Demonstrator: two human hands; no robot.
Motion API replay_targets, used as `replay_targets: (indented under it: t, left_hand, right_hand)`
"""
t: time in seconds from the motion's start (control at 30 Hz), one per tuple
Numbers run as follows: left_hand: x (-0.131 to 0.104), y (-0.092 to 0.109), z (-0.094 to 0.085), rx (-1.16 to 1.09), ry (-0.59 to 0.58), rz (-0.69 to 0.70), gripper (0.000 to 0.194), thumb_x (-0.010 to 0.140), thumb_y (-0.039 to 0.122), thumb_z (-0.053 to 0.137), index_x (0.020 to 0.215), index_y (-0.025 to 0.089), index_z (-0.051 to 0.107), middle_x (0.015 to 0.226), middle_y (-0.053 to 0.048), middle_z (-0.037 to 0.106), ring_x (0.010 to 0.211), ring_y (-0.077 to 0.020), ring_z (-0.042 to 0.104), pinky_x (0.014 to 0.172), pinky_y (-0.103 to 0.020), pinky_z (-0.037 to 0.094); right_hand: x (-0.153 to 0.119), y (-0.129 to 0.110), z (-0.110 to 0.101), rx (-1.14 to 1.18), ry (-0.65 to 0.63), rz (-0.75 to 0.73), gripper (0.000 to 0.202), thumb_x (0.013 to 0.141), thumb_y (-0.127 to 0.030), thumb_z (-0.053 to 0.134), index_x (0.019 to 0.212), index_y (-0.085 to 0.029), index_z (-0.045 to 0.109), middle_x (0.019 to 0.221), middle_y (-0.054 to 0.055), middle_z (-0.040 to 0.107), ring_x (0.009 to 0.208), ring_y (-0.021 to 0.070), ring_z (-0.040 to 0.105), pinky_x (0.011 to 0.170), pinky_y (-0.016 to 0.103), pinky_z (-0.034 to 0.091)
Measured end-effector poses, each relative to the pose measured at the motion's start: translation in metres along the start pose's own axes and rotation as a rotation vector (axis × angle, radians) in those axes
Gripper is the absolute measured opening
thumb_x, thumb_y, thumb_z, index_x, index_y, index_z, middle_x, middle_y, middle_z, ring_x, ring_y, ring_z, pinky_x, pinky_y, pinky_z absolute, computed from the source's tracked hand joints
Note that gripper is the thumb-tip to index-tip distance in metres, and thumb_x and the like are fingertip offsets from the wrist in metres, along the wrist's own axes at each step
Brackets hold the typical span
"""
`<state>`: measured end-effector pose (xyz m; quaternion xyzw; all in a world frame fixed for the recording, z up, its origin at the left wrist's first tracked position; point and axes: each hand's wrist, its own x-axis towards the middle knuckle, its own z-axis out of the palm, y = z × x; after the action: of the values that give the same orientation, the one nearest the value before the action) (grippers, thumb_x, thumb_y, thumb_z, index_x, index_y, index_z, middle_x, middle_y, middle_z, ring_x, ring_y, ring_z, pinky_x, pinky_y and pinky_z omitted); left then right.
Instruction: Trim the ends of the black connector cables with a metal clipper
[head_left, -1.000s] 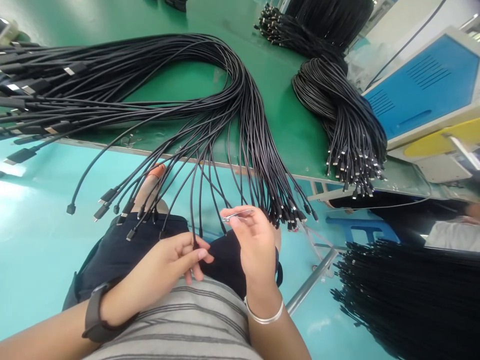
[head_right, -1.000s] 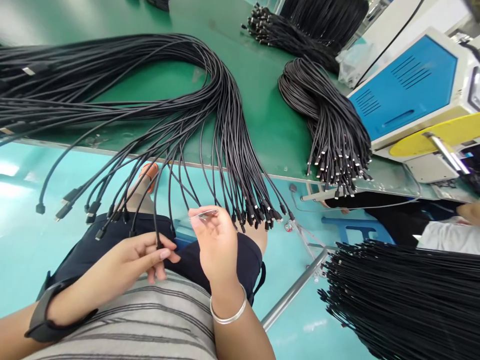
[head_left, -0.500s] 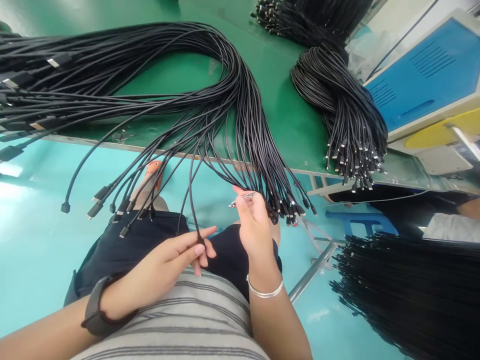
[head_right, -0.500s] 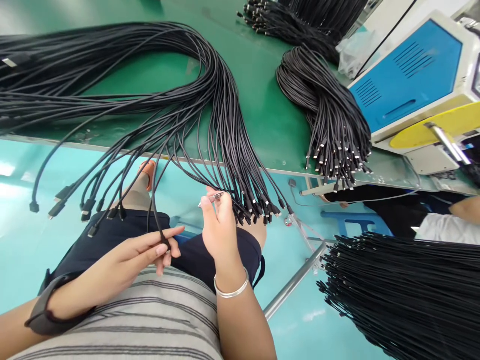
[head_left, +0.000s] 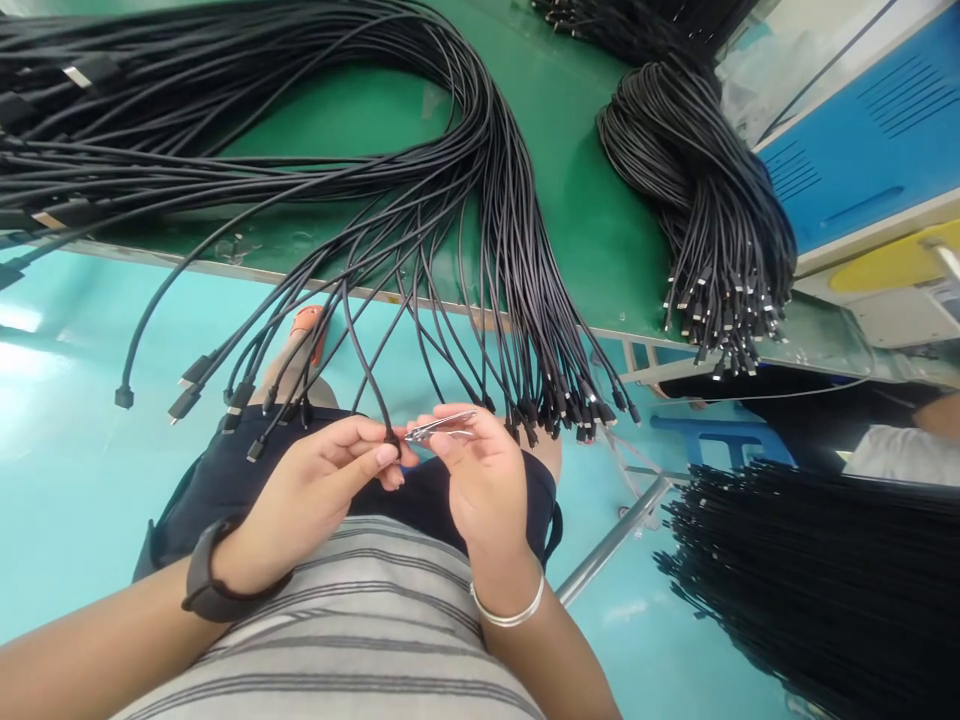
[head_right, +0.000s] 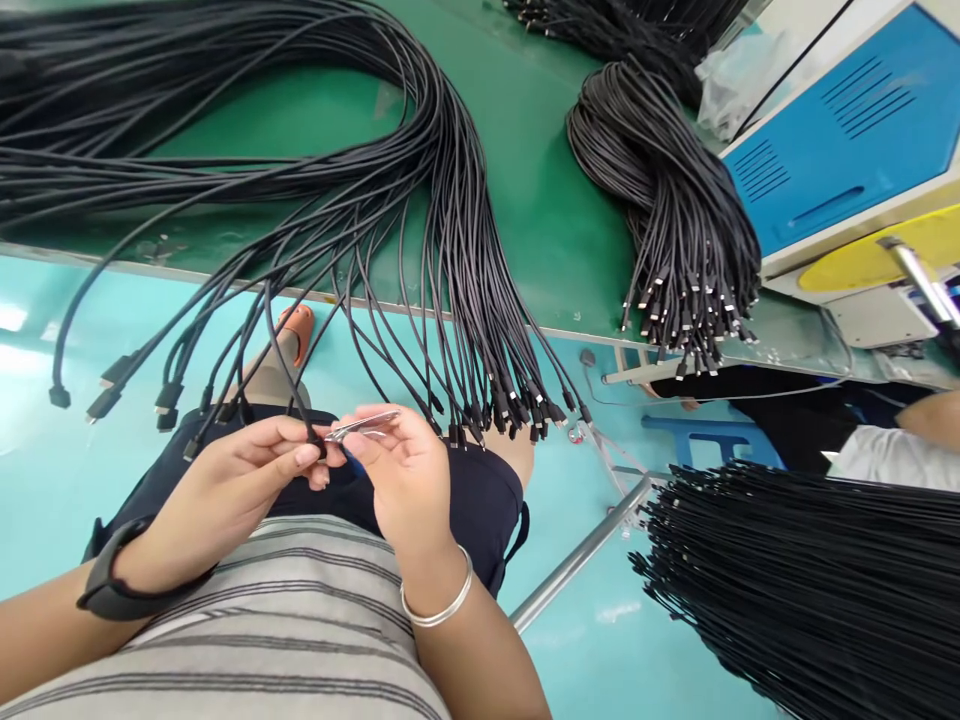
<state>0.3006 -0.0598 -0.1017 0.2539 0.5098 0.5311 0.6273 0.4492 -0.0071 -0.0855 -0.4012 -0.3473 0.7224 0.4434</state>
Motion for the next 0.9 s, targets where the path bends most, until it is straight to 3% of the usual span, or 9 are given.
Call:
replay_targets:
  t: [0.1, 0.23, 0.37, 0.6, 0.77, 0.9]
  left_hand:
    - [-0.001, 0.002, 0.001, 0.051, 0.006, 0.022, 0.015, 0.082, 0.031, 0.078, 0.084, 0.018, 0.072, 0.081, -0.005, 0.075, 0.068, -0.0151, 0.066, 0.067, -0.026, 0.057]
    - [-0.003, 0.005, 0.004, 0.098, 0.002, 0.018, 0.013, 0.081, 0.031, 0.079, 0.081, 0.018, 0.074, 0.076, -0.004, 0.074, 0.067, -0.0156, 0.066, 0.067, -0.026, 0.058]
    - [-0.004, 0.008, 0.007, 0.078, 0.019, -0.012, 0.019, 0.076, 0.034, 0.082, 0.079, 0.017, 0.074, 0.075, -0.007, 0.074, 0.065, -0.0178, 0.067, 0.064, -0.029, 0.059]
    - [-0.001, 0.009, 0.007, -0.017, -0.023, -0.110, 0.027, 0.068, 0.027, 0.087, 0.069, 0.017, 0.062, 0.069, -0.003, 0.071, 0.060, -0.0142, 0.065, 0.060, -0.024, 0.057]
    - [-0.001, 0.012, 0.011, -0.029, 0.059, -0.140, 0.037, 0.060, 0.025, 0.091, 0.066, 0.017, 0.055, 0.061, 0.001, 0.068, 0.055, -0.0137, 0.065, 0.054, -0.022, 0.056]
    - [-0.005, 0.015, 0.015, -0.013, 0.102, -0.122, 0.037, 0.062, 0.026, 0.091, 0.064, 0.018, 0.054, 0.061, 0.003, 0.069, 0.056, -0.0128, 0.066, 0.055, -0.021, 0.056]
  right_hand:
    - [0.000, 0.000, 0.002, 0.020, 0.031, -0.031, 0.017, 0.077, -0.021, 0.080, 0.092, -0.024, 0.073, 0.088, 0.000, 0.080, 0.093, 0.0188, 0.076, 0.087, 0.032, 0.061]
    - [0.000, 0.000, 0.003, 0.027, -0.011, -0.003, 0.013, 0.078, -0.022, 0.079, 0.089, -0.024, 0.073, 0.088, 0.001, 0.081, 0.087, 0.0181, 0.077, 0.077, 0.029, 0.062]
    - [-0.001, 0.001, 0.001, 0.016, 0.004, 0.012, 0.014, 0.077, -0.026, 0.080, 0.088, -0.023, 0.072, 0.084, 0.000, 0.079, 0.089, 0.0203, 0.077, 0.080, 0.033, 0.063]
    - [-0.003, 0.001, 0.000, 0.012, 0.026, 0.009, 0.020, 0.077, -0.033, 0.081, 0.090, -0.023, 0.070, 0.084, 0.000, 0.077, 0.085, 0.0218, 0.078, 0.083, 0.037, 0.063]
    - [-0.011, -0.001, 0.010, -0.016, 0.032, -0.024, 0.015, 0.077, -0.029, 0.080, 0.088, -0.024, 0.070, 0.083, -0.001, 0.077, 0.080, 0.0201, 0.078, 0.076, 0.033, 0.065]
    - [-0.015, -0.001, 0.015, -0.064, 0.018, -0.045, 0.012, 0.080, -0.023, 0.077, 0.089, -0.025, 0.071, 0.087, -0.001, 0.078, 0.079, 0.0177, 0.078, 0.070, 0.028, 0.065]
